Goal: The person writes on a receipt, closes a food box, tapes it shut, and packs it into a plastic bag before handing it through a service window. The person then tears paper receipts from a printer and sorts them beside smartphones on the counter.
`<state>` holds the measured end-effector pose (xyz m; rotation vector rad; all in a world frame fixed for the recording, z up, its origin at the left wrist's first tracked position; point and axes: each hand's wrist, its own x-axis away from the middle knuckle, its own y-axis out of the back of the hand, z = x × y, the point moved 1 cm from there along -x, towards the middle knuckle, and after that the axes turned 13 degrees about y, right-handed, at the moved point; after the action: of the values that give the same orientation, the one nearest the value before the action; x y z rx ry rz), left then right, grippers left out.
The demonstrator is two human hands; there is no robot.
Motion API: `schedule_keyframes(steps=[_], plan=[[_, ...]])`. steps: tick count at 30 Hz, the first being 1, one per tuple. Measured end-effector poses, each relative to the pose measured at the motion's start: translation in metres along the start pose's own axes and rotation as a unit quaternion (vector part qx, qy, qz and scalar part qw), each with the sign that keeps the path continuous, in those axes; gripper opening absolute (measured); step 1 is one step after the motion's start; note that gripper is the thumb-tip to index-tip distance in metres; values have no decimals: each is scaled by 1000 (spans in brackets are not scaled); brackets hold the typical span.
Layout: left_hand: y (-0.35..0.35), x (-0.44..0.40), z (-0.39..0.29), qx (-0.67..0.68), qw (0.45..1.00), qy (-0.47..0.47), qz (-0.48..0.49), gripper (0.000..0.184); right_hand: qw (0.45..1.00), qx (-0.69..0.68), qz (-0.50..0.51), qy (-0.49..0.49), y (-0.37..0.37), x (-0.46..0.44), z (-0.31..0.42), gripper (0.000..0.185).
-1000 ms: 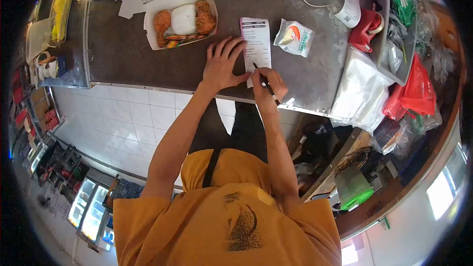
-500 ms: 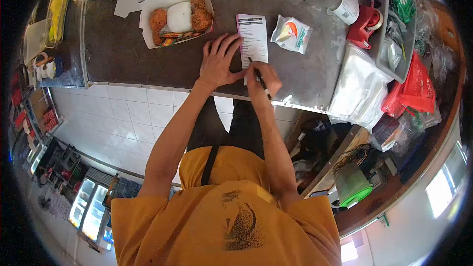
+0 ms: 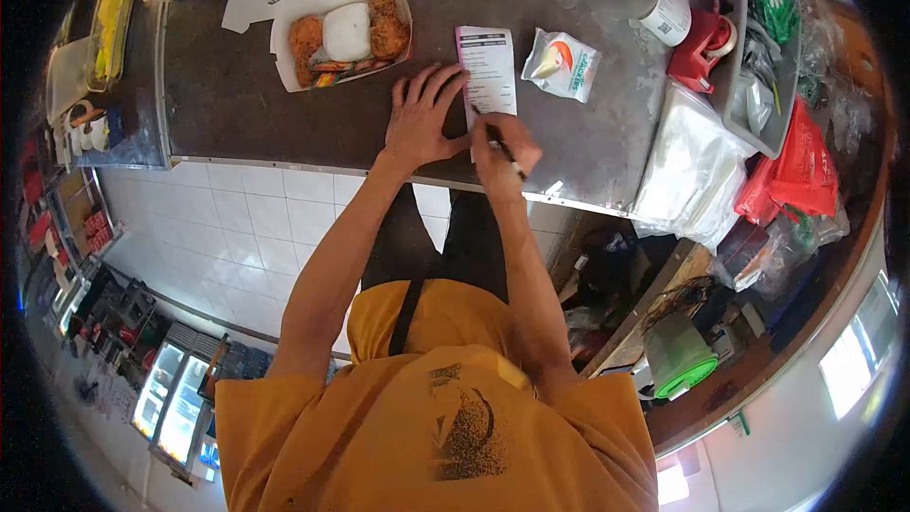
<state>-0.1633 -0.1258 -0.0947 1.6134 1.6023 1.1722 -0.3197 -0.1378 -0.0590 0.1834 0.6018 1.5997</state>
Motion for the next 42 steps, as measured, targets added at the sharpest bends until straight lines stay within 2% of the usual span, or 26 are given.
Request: schedule_keyframes(steps=[2, 3, 6, 7, 10, 13, 17, 20, 24, 26, 28, 31, 34, 35, 36, 38, 42], plan=[[0, 1, 3, 5, 1000, -3, -10, 97, 999, 11, -32, -3, 18, 0, -19, 5], [-1, 2, 3, 7, 1000, -8, -17, 97, 994, -40, -49, -87, 26, 0, -34, 8], [-1, 2, 2, 10, 1000, -10, -9, 97, 982, 72, 138, -111, 64, -29, -26, 18], [1, 1, 2, 9, 1000, -9, -3, 97, 976, 26, 191, -105, 69, -32, -28, 19], [1, 2, 4, 24, 999, -27, -18, 99, 904, 210, 371, -41, 76, -40, -14, 19], [2, 4, 3, 9, 1000, -26, -14, 101, 873, 290, 393, 14, 58, -36, -18, 22], [3, 6, 6, 15, 999, -30, -18, 101, 904, 278, 325, 14, 37, -25, -37, 22], [15, 19, 7, 120, 991, -22, -61, 105, 925, 260, 274, 27, 36, -24, -42, 22], [68, 65, 37, 170, 973, 11, -157, 78, 939, 273, 205, 29, 32, -21, -25, 21], [89, 84, 72, 190, 947, 115, -234, 63, 943, 280, 177, 44, 19, -10, -7, 21], [99, 88, 111, 231, 908, 229, -266, 59, 934, 293, 177, 100, -2, 3, -11, 21], [115, 65, 149, 314, 855, 326, -253, 54, 939, 286, 138, 136, -13, 0, 10, 22], [103, 26, 185, 431, 826, 308, -192, 42, 988, 137, 69, 11, -38, -37, 57, 21], [83, 13, 199, 427, 834, 261, -231, 30, 996, 80, 25, 37, -61, -47, 51, 23], [87, 8, 204, 396, 857, 252, -213, 29, 995, 86, 14, 54, -84, -62, 55, 25], [98, -1, 209, 332, 898, 230, -174, 27, 983, 130, 127, 7, -117, -85, 64, 27], [128, 22, 213, 314, 901, 244, -172, 26, 982, 122, 141, -21, -140, -55, 64, 27]])
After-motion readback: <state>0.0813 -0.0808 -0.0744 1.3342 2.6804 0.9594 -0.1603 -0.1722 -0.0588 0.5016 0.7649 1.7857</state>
